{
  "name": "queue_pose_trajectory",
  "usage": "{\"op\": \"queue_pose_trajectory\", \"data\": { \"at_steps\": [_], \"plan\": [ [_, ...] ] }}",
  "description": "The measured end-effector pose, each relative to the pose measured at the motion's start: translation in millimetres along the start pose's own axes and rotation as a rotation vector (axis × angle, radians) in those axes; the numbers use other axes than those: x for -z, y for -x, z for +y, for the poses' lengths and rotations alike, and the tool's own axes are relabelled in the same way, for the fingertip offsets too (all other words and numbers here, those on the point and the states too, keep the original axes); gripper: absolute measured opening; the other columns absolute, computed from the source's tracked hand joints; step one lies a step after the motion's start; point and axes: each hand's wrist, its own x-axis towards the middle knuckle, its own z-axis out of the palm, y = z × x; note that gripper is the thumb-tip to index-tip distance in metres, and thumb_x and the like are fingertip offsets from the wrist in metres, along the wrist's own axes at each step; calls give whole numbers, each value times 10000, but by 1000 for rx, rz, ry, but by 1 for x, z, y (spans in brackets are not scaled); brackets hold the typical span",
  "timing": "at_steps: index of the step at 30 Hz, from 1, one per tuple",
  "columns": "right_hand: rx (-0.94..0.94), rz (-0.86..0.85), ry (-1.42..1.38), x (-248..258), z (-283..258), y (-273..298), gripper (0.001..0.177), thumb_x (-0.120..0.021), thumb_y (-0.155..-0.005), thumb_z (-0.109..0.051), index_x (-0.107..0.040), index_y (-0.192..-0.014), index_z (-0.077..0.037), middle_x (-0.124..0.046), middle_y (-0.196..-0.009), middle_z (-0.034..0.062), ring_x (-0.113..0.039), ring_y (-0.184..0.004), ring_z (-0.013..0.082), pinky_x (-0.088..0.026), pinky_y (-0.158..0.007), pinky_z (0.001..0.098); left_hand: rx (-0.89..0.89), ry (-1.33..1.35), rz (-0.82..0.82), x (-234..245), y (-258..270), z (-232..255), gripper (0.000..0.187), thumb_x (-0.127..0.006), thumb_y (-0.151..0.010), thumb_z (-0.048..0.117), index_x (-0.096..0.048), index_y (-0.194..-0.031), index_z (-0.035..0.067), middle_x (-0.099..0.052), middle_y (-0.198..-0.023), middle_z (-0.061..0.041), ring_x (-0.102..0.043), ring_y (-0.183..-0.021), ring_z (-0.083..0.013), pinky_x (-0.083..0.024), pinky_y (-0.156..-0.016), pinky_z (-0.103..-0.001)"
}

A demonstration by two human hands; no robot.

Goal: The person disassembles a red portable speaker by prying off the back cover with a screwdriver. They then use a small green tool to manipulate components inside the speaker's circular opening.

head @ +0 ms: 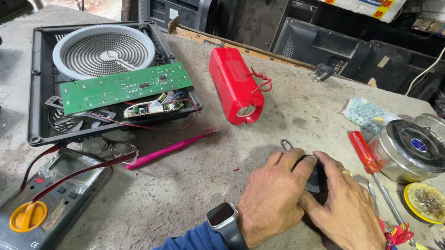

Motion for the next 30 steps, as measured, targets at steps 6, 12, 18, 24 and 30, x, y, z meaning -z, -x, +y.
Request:
{"op": "queue_pose_trajectory", "data": {
  "at_steps": [6,12,18,24,30],
  "plan": [
    [-48,-24,9,0,0,0,876,-809,-735,-410,-459,-1502,-177,-712,-923,163,-702,-680,328,-544,-695,462,1,-8,8,0,0,0,750,-766,-625,20,-556,-1344,-21,-571,-1349,-205,-571,-1162,-409,-531,-890,-482],
    [-5,7,-4,-1,1,1,858,-807,-733,-393,-464,-1485,-162,-707,-957,164,-704,-678,330,-542,-688,465,-1,-6,2,1,0,0,764,-758,-612,17,-551,-1347,-22,-566,-1354,-208,-567,-1162,-415,-532,-884,-485],
    [-15,-5,26,-1,2,0,883,-819,-730,-401,-458,-1502,-173,-712,-916,164,-703,-713,331,-539,-700,471,-8,-18,11,1,0,1,759,-756,-618,18,-553,-1348,-19,-568,-1356,-206,-568,-1167,-414,-533,-888,-485],
    [-20,-7,24,-2,2,0,884,-819,-733,-409,-456,-1505,-175,-709,-902,162,-703,-704,334,-537,-694,471,-1,-10,2,1,0,1,768,-756,-606,14,-550,-1346,-22,-564,-1358,-207,-563,-1165,-411,-530,-888,-482],
    [82,54,-5,-2,3,1,867,-811,-726,-393,-470,-1476,-124,-703,-923,182,-702,-713,345,-537,-668,476,24,-12,-12,0,0,1,760,-758,-617,13,-552,-1348,-14,-566,-1350,-200,-565,-1166,-404,-530,-889,-478]
  ]
}}
